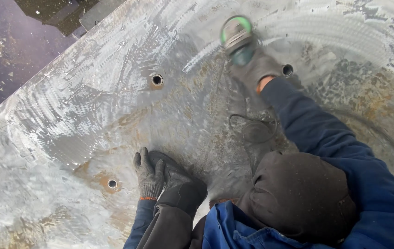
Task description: Grinding a large metal plate using a handheld angle grinder to smooth the surface.
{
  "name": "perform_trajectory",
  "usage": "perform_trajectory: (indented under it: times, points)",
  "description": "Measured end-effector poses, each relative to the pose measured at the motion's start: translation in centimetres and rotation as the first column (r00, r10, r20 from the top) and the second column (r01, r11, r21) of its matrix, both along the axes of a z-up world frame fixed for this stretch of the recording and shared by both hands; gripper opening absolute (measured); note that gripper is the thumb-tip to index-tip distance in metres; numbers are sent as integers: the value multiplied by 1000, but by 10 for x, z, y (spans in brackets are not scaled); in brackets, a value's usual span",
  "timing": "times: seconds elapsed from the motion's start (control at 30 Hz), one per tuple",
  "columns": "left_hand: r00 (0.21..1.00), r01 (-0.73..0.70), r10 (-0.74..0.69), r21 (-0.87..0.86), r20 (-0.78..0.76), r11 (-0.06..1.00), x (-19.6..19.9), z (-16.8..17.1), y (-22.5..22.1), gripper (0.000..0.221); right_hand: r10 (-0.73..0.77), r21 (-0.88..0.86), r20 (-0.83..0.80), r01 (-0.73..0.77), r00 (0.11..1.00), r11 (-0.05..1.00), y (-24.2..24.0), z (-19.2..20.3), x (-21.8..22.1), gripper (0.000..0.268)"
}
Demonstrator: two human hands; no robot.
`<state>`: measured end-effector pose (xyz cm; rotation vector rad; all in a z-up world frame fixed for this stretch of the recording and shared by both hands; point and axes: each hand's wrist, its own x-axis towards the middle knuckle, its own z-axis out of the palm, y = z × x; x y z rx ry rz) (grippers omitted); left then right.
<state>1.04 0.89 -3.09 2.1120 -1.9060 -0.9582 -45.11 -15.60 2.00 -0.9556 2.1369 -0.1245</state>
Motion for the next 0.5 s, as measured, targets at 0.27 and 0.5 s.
perform_trajectory:
  times: [0.27,0.5]
  points:
    - [998,-41,39,41,52,998,2,14,2,81,664,112,-128,-655,736,747,10,-105,111,91]
    - [1000,1,0,-44,10,999,0,7,2,80,-10,-140,-29,6,1000,990,2,-76,-83,76]
